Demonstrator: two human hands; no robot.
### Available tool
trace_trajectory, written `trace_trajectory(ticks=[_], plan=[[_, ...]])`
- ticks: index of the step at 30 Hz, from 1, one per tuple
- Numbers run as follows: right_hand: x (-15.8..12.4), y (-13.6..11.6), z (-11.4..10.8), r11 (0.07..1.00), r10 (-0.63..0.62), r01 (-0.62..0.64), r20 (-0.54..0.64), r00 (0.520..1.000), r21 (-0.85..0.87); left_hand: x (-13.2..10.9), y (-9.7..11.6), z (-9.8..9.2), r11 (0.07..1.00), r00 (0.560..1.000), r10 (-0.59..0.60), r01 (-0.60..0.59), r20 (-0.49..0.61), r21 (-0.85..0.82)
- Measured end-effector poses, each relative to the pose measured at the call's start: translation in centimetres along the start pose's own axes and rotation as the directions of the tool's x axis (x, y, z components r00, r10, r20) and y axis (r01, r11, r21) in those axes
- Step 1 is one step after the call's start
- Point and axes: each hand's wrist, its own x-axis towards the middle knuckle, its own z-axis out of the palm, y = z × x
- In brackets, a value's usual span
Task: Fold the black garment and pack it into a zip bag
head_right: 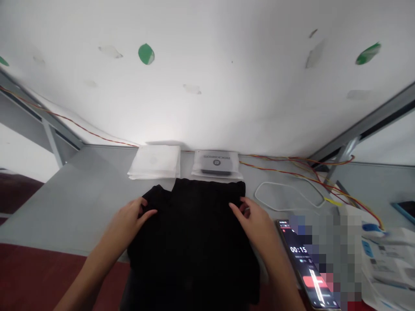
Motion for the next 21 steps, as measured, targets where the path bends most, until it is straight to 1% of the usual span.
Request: trace_trajectory(ticks=[2,4,6,8,10,11,13,14,15,16,18,21], plan=[[0.9,-0.5,0.2,0.999,-0.029,0.029,-0.028,0.999,-0.026,0.3,0.2,-0.2,0.997,0.998,0.057,-0.056,0.010,-0.059],[1.5,-1.1,0.3,0.999,-0.047,0.046,-0.048,0.998,-0.009,0.8,0.6,-0.7,0.984,0.996,0.083,-0.085,-0.022,-0.158],[1.8,-1.6,0.2,0.998,-0.024,0.027,-0.048,0.999,0.049,1.1,0.9,-1.1,0.979,0.997,0.026,-0.040,-0.074,-0.202],[1.4,-1.7,0.0,0.993,0.011,-0.006,-0.039,0.999,0.115,1.2,1.0,-1.4,0.989,0.993,-0.069,0.056,-0.098,-0.136],[0.0,-1.5,-0.3,0.988,0.042,-0.037,-0.034,0.999,0.147,0.7,0.6,-1.3,0.990,0.990,-0.123,0.118,-0.062,-0.077],[-1.0,-1.3,-0.6,0.987,0.056,-0.052,-0.023,0.998,0.154,0.2,0.3,-1.1,0.988,0.991,-0.130,0.127,-0.032,-0.090],[-3.8,-0.8,-1.0,0.982,0.085,-0.090,0.035,0.996,0.167,-1.0,-0.7,-0.7,0.975,0.992,-0.121,0.123,0.025,-0.184],[-5.3,-0.5,-1.2,0.979,0.089,-0.104,0.093,0.992,0.177,-1.6,-1.2,-0.5,0.963,0.992,-0.117,0.124,0.044,-0.238],[-6.7,-0.4,-1.3,0.979,0.087,-0.112,0.147,0.985,0.170,-2.2,-1.7,-0.3,0.950,0.991,-0.119,0.129,0.054,-0.286],[-8.0,-0.3,-1.3,0.982,0.090,-0.116,0.174,0.981,0.149,-2.8,-2.1,-0.1,0.934,0.991,-0.122,0.134,0.057,-0.332],[-9.9,-0.2,-1.4,0.987,0.083,-0.107,0.197,0.977,0.116,-3.4,-2.5,-0.1,0.891,0.992,-0.110,0.123,0.057,-0.438],[-11.3,-0.3,-1.9,0.984,0.059,-0.090,0.190,0.980,0.155,-3.7,-2.3,-0.6,0.811,0.996,-0.077,0.082,0.034,-0.579]])
